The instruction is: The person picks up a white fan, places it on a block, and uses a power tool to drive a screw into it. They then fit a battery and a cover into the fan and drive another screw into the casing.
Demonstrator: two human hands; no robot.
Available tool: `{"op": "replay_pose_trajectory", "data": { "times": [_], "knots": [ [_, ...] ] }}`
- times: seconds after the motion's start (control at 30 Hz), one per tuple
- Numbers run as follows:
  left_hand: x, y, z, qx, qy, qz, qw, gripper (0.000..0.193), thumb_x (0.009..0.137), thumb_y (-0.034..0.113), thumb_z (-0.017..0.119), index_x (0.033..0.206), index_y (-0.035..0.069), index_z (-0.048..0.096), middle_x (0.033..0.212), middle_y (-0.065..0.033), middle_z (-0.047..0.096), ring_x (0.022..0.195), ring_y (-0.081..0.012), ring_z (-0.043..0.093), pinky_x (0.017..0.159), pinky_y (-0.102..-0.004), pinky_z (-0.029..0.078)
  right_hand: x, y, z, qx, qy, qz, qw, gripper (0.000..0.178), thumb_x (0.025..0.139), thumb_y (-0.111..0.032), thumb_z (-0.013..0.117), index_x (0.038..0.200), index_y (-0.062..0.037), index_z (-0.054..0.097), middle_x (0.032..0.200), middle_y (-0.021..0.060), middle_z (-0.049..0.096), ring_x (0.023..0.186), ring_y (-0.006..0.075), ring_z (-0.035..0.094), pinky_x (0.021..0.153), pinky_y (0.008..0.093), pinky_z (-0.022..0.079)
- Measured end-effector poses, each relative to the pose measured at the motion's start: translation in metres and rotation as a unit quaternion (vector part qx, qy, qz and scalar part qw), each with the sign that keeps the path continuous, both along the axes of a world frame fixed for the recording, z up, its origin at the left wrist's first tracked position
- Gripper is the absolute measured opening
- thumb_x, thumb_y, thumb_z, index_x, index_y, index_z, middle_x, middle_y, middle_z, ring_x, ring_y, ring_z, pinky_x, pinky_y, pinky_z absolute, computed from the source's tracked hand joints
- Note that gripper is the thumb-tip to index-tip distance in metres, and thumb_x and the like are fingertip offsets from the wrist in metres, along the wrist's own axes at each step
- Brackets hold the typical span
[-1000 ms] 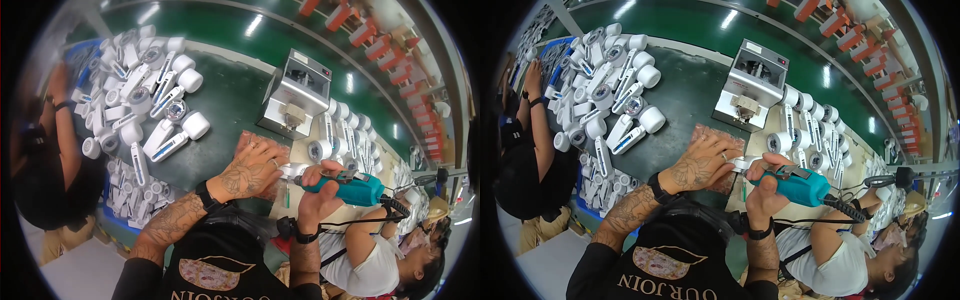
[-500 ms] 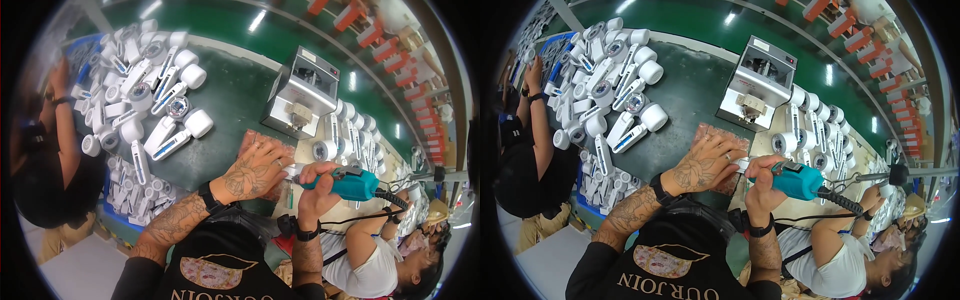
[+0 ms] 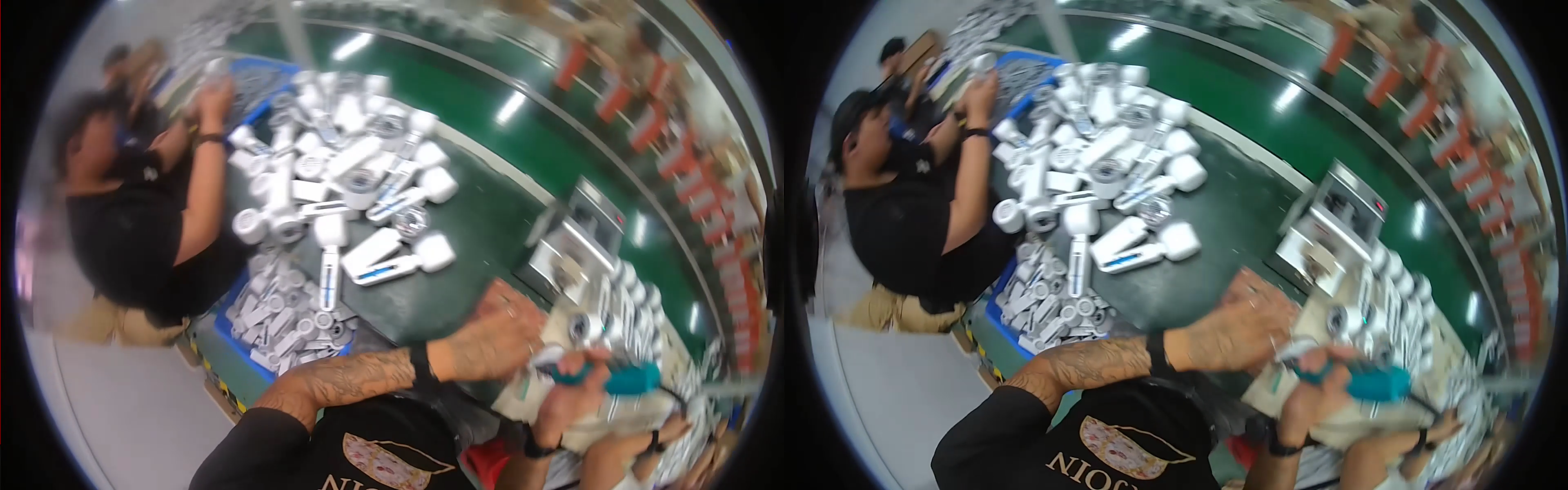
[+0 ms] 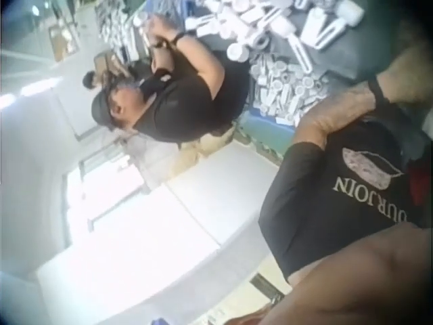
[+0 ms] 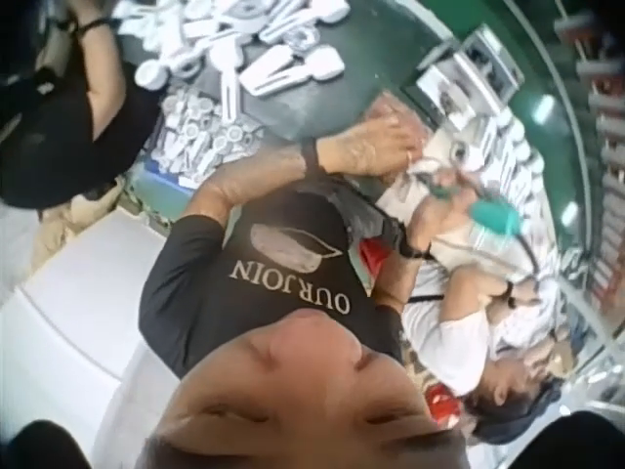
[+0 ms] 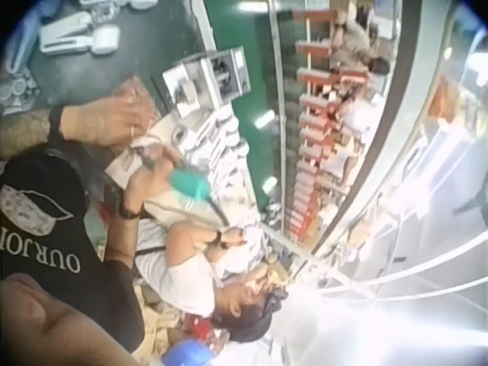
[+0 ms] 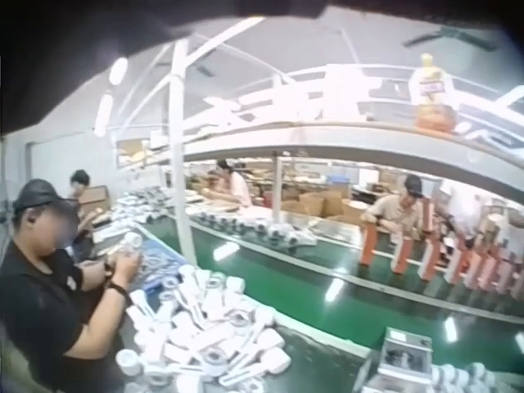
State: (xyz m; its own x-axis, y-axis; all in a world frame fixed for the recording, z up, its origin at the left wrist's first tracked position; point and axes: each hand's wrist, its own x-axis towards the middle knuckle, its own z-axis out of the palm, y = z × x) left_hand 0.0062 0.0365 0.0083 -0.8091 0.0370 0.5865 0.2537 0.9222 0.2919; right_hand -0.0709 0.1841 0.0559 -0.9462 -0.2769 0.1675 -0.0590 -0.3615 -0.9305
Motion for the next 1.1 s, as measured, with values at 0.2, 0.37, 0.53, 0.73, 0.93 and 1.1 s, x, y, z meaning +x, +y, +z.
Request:
{"op": "replay_pose_trajectory", "data": {
  "times": [0.2,0.37,0.53,0.73,0.93,1.1],
  "knots": [
    [0.062,-0.044,0.039,0.259,-0.032,0.116,0.958,0.034,0.089,0.02,0.065,0.119,0.006,0.061,0.113,-0.0126,0.065,0.104,-0.0323,0.063,0.092,-0.0426,0.049,0.042,0.029,0.047,-0.077,0.102,0.019,0.992,0.053,0.099,-0.057,0.05,0.107,-0.0046,0.053,0.068,0.0047,0.046,0.06,0.0158,0.047,0.057,0.0285,0.04],
    [0.111,-0.171,0.029,0.571,0.126,0.287,0.759,0.042,0.1,0.015,0.057,0.137,-0.002,0.048,0.128,-0.0134,0.058,0.113,-0.0201,0.056,0.099,-0.0336,0.047,0.05,0.044,0.031,0.025,0.117,0.008,0.993,0.059,0.098,-0.063,0.046,0.106,-0.0049,0.053,0.066,0.006,0.047,0.055,0.0184,0.048,0.051,0.0296,0.04],
    [0.144,-0.272,0.005,0.073,0.149,0.477,0.863,0.05,0.095,0.017,0.066,0.137,-0.005,0.049,0.15,-0.0228,0.039,0.135,-0.0299,0.042,0.113,-0.0414,0.035,0.046,0.05,0.013,0.055,0.08,0.036,0.995,0.07,0.085,-0.063,0.068,0.106,0.001,0.052,0.074,0.0103,0.059,0.068,0.0205,0.06,0.061,0.0304,0.049],
    [0.006,-0.063,0.09,0.312,-0.026,0.101,0.944,0.032,0.093,0.014,0.063,0.123,0.003,0.064,0.106,-0.0136,0.071,0.096,-0.0256,0.068,0.086,-0.0382,0.053,0.047,0.071,0.013,0.014,0.066,0.09,0.994,0.047,0.095,-0.038,0.068,0.112,0.003,0.051,0.078,0.0105,0.056,0.071,0.021,0.057,0.065,0.0328,0.048],
    [-0.093,0.069,0.005,0.099,-0.122,-0.127,0.979,0.046,0.097,0.037,0.053,0.131,0.006,0.057,0.092,-0.0127,0.068,0.091,-0.0301,0.065,0.077,-0.0439,0.051,0.057,0.089,0.015,-0.002,0.057,0.089,0.994,0.057,0.092,-0.047,0.07,0.112,0.0031,0.051,0.083,0.0111,0.056,0.072,0.0203,0.057,0.065,0.0324,0.048],
    [-0.107,0.089,0.0,0.111,-0.194,-0.091,0.971,0.045,0.1,0.037,0.05,0.129,0.003,0.058,0.105,-0.0193,0.066,0.105,-0.0351,0.058,0.086,-0.0441,0.049,0.061,0.098,0.013,0.066,0.05,0.041,0.996,0.072,0.086,-0.063,0.068,0.11,0.0025,0.05,0.074,0.0079,0.052,0.065,0.0209,0.054,0.06,0.0325,0.045]
  ]
}}
